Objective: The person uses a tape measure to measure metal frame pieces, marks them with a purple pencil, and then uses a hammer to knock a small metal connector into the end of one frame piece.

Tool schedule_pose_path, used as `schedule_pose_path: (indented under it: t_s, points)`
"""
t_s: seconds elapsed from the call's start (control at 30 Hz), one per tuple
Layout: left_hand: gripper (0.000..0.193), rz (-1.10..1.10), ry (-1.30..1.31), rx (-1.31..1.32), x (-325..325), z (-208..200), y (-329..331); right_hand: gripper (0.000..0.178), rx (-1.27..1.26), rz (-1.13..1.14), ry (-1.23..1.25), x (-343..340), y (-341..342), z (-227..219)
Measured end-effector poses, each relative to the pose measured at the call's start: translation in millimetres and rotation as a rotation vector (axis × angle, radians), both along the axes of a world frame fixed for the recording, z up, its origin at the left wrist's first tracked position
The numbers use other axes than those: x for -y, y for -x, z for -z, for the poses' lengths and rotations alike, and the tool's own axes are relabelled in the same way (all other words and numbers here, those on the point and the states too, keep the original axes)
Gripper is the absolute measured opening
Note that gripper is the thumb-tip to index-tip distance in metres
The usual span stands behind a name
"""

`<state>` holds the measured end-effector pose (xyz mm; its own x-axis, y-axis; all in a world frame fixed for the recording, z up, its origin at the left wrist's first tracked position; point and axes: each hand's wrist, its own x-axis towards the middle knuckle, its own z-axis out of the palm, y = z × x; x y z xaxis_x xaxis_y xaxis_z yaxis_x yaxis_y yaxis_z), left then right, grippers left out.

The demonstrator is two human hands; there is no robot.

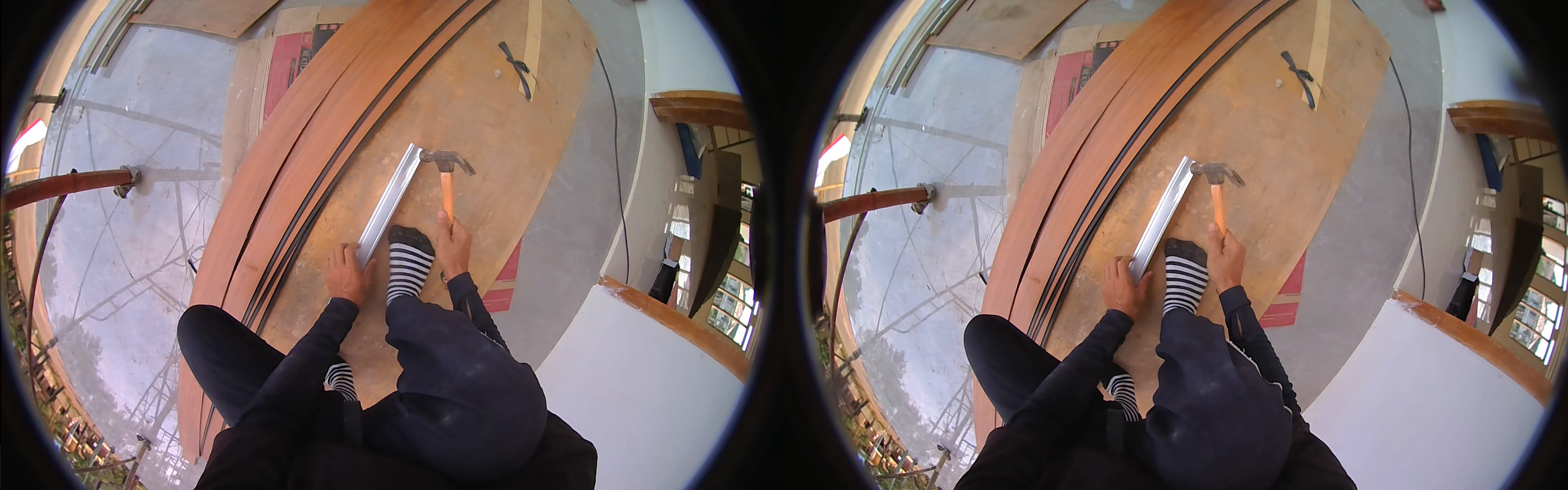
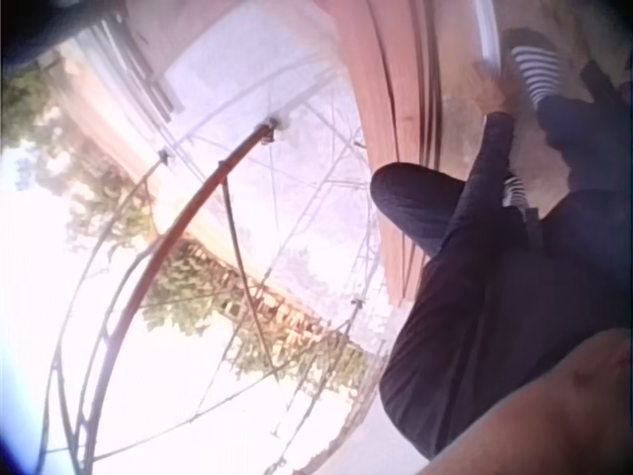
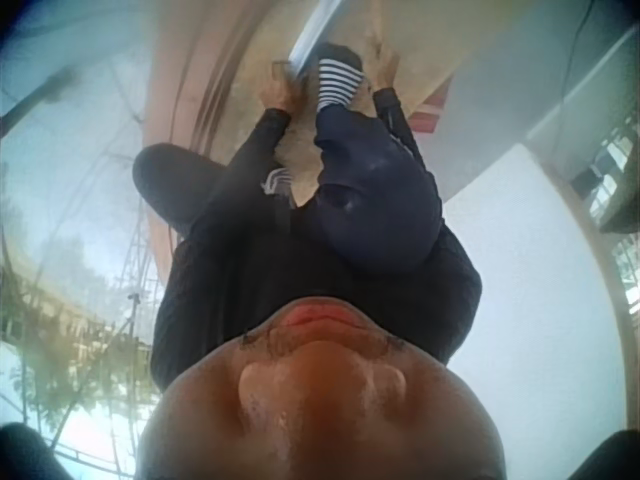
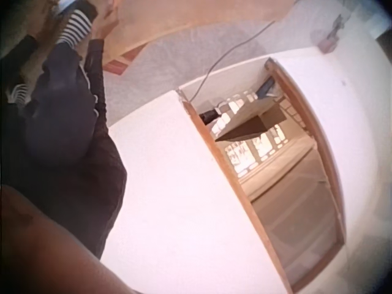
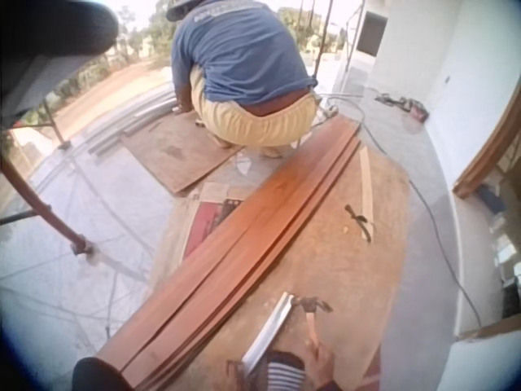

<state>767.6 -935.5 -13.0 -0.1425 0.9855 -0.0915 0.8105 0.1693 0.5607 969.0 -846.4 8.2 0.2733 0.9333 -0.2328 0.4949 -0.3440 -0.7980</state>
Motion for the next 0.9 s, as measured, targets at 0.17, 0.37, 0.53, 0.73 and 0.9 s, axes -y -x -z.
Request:
schedule_pose_path:
  t_s: [0.17, 0.37, 0.53, 0.73, 0.9]
  points:
    - [0.059, -0.003, 0.173, -0.095, -1.2, 5.7, 2.0, 0.047, -0.046, -0.052, -0.069, -2.8, 3.5, -9.3]
    - [0.070, 0.090, 0.012, -0.221, -6.1, 15.9, -4.7, 0.042, 0.136, -0.057, -0.155, -12.7, -2.9, 17.2]
    - [0.067, 0.094, 0.091, -0.214, -6.7, 17.1, 4.7, 0.042, 0.041, -0.020, -0.071, -34.7, 1.2, 1.2]
    - [0.066, 0.107, 0.102, -0.167, -3.3, 12.3, -5.8, 0.042, 0.169, -0.059, -0.139, -16.0, -2.4, 8.8]
    - [0.065, 0.089, 0.113, -0.194, -5.1, 16.0, 1.3, 0.042, 0.096, 0.004, 0.028, -30.0, -3.1, -7.6]
